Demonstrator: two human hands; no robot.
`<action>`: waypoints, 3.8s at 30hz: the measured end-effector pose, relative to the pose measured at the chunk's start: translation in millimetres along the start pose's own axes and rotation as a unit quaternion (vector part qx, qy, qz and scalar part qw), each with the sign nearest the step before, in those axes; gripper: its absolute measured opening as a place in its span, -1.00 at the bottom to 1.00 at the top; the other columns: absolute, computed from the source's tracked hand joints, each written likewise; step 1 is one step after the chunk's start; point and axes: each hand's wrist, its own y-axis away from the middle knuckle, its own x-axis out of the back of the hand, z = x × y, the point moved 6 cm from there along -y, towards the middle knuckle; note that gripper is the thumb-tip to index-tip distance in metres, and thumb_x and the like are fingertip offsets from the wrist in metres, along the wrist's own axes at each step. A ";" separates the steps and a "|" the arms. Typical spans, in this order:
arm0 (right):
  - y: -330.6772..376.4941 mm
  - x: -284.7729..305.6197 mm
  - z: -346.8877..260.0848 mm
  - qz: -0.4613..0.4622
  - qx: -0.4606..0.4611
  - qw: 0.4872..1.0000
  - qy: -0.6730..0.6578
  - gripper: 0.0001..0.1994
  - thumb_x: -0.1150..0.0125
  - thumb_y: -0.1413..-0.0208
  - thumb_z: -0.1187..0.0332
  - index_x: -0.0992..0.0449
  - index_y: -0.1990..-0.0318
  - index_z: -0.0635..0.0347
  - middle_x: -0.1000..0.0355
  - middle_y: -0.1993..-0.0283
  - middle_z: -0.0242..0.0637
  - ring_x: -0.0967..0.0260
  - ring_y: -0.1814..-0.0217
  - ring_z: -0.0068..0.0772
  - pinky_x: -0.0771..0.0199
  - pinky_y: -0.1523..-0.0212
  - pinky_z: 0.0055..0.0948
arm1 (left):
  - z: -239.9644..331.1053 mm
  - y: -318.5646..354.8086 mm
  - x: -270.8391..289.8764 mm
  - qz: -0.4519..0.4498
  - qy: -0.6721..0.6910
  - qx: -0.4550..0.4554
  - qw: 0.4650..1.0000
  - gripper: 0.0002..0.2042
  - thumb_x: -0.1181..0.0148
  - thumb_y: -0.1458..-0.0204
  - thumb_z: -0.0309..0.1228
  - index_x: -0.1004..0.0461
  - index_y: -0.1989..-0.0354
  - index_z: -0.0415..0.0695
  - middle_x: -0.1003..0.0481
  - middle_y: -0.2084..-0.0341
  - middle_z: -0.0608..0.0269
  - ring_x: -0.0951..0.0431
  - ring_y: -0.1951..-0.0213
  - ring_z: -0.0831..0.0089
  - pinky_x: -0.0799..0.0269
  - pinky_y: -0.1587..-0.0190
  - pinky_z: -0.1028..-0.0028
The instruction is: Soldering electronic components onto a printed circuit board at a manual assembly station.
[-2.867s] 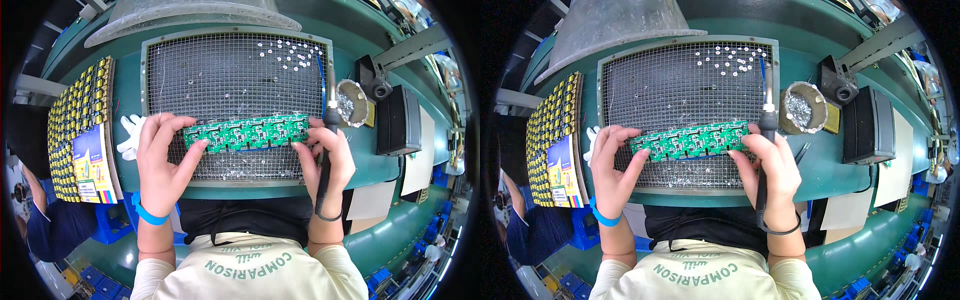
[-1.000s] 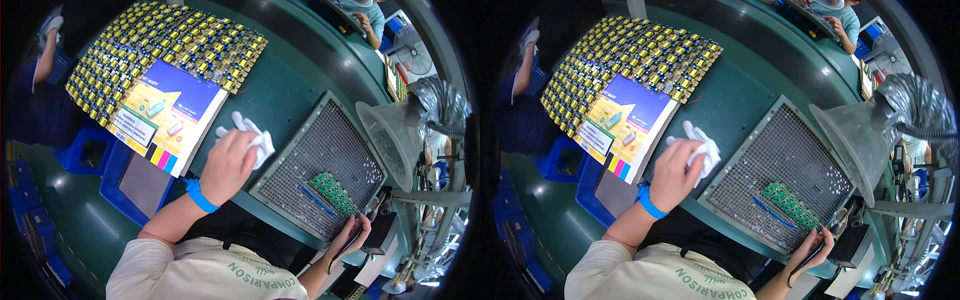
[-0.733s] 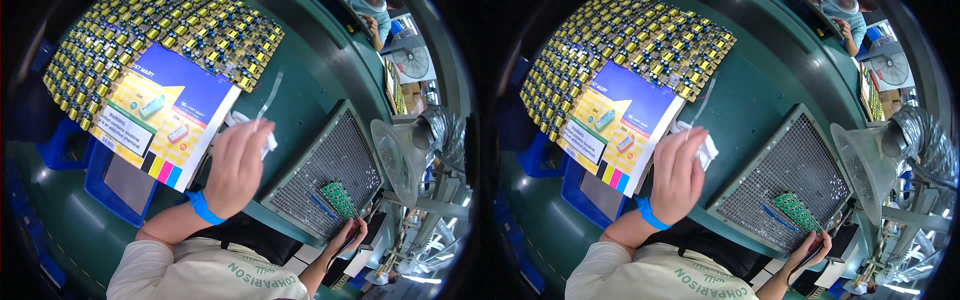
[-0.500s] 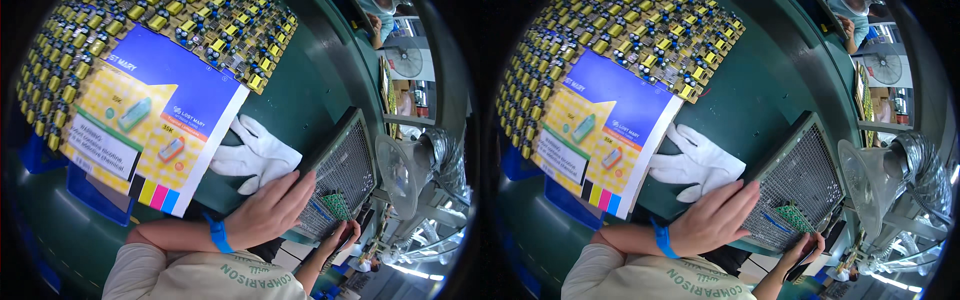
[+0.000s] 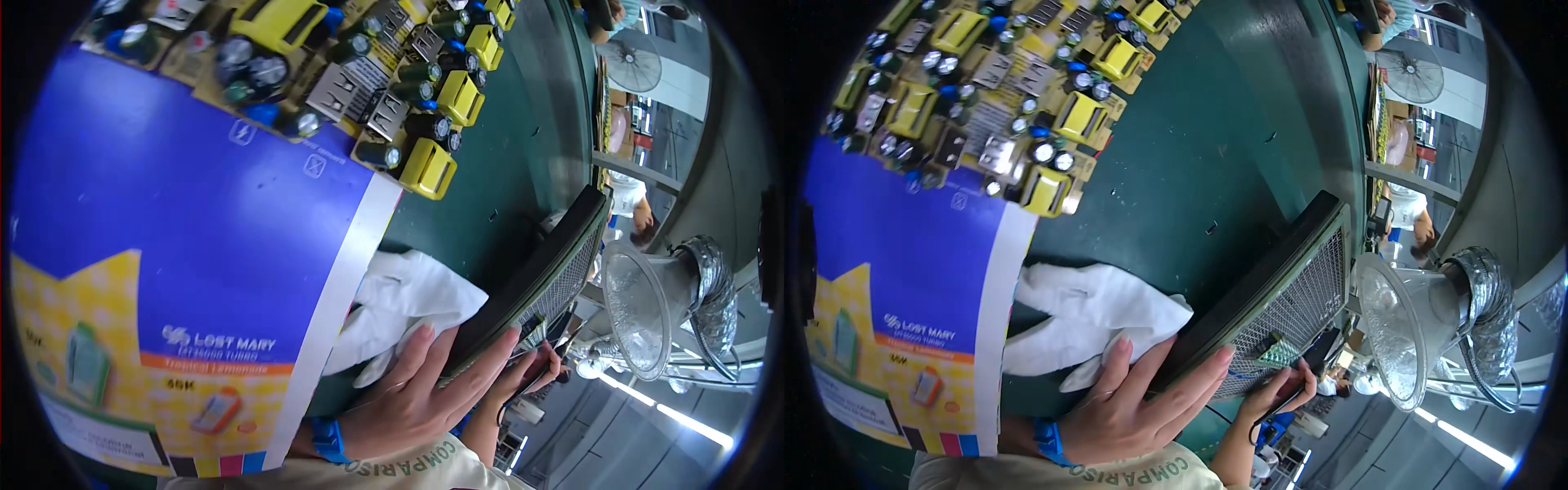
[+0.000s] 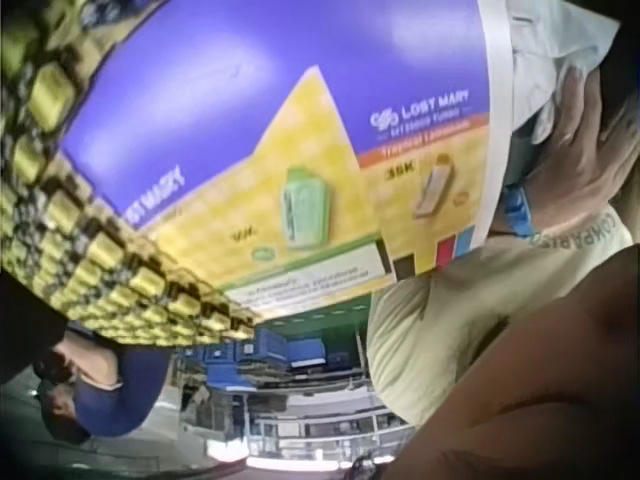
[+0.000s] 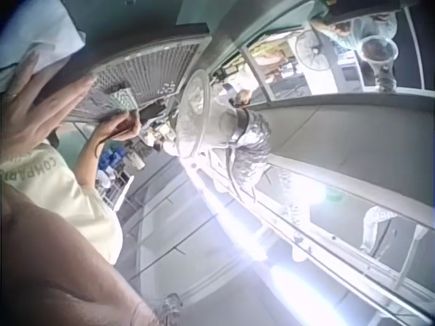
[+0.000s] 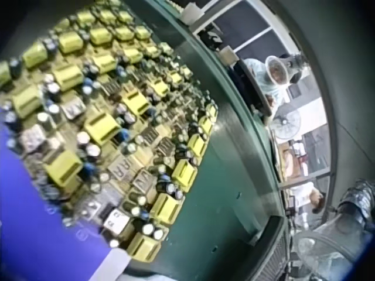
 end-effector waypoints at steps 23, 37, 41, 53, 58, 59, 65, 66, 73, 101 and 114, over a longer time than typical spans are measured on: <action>-4.1 5.3 22.4 -0.002 -0.007 0.997 -0.081 -0.72 -0.05 -0.18 0.54 -0.24 -0.03 0.21 -0.36 -0.05 -0.12 -0.32 0.16 -0.46 -0.35 0.11 -0.52 | 4.4 -2.1 1.6 -0.010 0.012 0.011 1.000 -0.45 -0.08 -0.09 -0.07 -0.36 -0.10 -0.29 -0.27 -0.21 -0.04 -0.54 0.08 0.16 0.25 -0.31 -0.18; -6.9 11.4 37.3 -0.012 -0.042 0.979 -0.199 -0.67 -0.12 -0.10 0.62 -0.29 -0.03 0.26 -0.41 -0.11 -0.08 -0.35 0.28 -0.65 -0.34 0.21 -0.67 | 11.1 -9.3 6.1 -0.032 0.044 0.058 0.997 -0.18 -0.33 0.07 -0.20 -0.07 -0.27 -0.46 -0.33 -0.14 -0.21 -0.41 -0.10 -0.03 0.08 -0.29 -0.08; -8.5 13.1 40.2 -0.006 -0.035 0.962 -0.272 -0.61 -0.18 -0.02 0.69 -0.29 -0.02 0.25 -0.43 -0.06 0.04 -0.28 0.44 -0.70 -0.28 0.35 -0.74 | 21.6 -11.7 2.1 -0.015 0.013 0.038 0.999 -0.22 -0.33 0.08 -0.29 -0.11 -0.28 -0.39 -0.33 -0.15 -0.14 -0.39 -0.13 -0.02 0.02 -0.28 -0.03; -17.8 13.0 42.5 -0.044 -0.009 0.954 -0.298 -0.61 -0.28 0.10 0.71 -0.38 0.10 0.21 -0.46 0.00 -0.11 -0.27 0.46 -0.76 -0.19 0.47 -0.77 | 75.5 -31.8 2.0 0.125 -0.051 0.064 0.989 -0.49 -0.33 0.07 -0.43 -0.34 -0.06 -0.35 -0.46 0.18 0.05 -0.52 0.16 0.33 -0.41 0.03 0.35; -14.3 12.6 49.5 -0.039 0.053 0.951 -0.303 -0.64 -0.24 0.06 0.73 -0.32 0.12 0.23 -0.44 0.08 -0.10 -0.33 0.42 -0.70 -0.31 0.43 -0.75 | 82.6 -52.8 -35.0 0.025 0.081 0.169 0.982 -0.66 -0.32 0.08 -0.57 -0.38 0.11 -0.28 -0.42 0.27 0.17 -0.53 0.25 0.50 -0.47 0.22 0.57; -12.9 12.8 50.4 -0.038 0.049 0.950 -0.305 -0.64 -0.24 0.06 0.73 -0.32 0.12 0.23 -0.44 0.08 -0.10 -0.33 0.42 -0.70 -0.31 0.43 -0.75 | 77.2 -49.7 -36.7 0.050 0.144 0.188 0.970 -0.69 -0.31 0.08 -0.62 -0.39 0.15 -0.26 -0.40 0.28 0.20 -0.52 0.27 0.53 -0.48 0.24 0.60; -7.9 13.0 63.6 -0.013 -0.014 0.879 -0.476 -0.61 -0.13 0.01 0.80 -0.21 0.09 0.24 -0.33 0.17 -0.10 -0.38 0.35 -0.58 -0.51 0.28 -0.61 | 72.8 -41.1 -39.7 0.141 0.231 0.110 0.956 -0.72 -0.24 0.08 -0.76 -0.35 0.21 -0.24 -0.37 0.21 0.21 -0.49 0.24 0.55 -0.49 0.17 0.62; -7.4 12.4 64.6 -0.022 -0.015 0.883 -0.469 -0.61 -0.10 0.00 0.81 -0.19 0.08 0.24 -0.30 0.19 -0.11 -0.38 0.35 -0.56 -0.54 0.26 -0.58 | 70.7 -42.3 -41.1 0.148 0.236 0.109 0.954 -0.72 -0.23 0.07 -0.78 -0.34 0.22 -0.24 -0.37 0.21 0.21 -0.49 0.23 0.56 -0.50 0.15 0.61; -6.6 12.2 70.3 -0.051 0.012 0.869 -0.493 -0.62 -0.07 0.01 0.84 -0.19 0.11 0.23 -0.30 0.22 -0.12 -0.35 0.34 -0.54 -0.53 0.28 -0.57 | 61.4 -39.2 -44.6 0.148 0.255 0.113 0.949 -0.72 -0.21 0.06 -0.79 -0.31 0.23 -0.24 -0.35 0.20 0.20 -0.48 0.21 0.58 -0.49 0.14 0.61; -23.7 12.3 55.7 -0.087 -0.025 0.924 -0.371 -0.65 -0.23 0.08 0.77 -0.33 0.13 0.30 -0.38 0.28 -0.22 -0.29 0.43 -0.66 -0.38 0.41 -0.69 | 70.2 -55.9 -30.0 0.129 0.154 0.171 0.965 -0.64 -0.17 0.01 -0.74 -0.35 0.01 -0.28 -0.44 0.31 0.21 -0.46 0.32 0.63 -0.41 0.26 0.68; 2.2 22.3 28.1 -0.085 -0.141 0.736 -0.657 -0.58 -0.18 -0.04 0.65 -0.19 -0.03 0.25 -0.45 0.33 -0.16 -0.42 0.33 -0.39 -0.50 0.32 -0.49 | 140.0 -31.2 -42.4 -0.034 -0.024 -0.087 0.995 -0.65 -0.12 0.06 -0.68 -0.53 0.06 -0.14 -0.45 0.47 0.29 -0.40 0.49 0.39 -0.36 0.38 0.42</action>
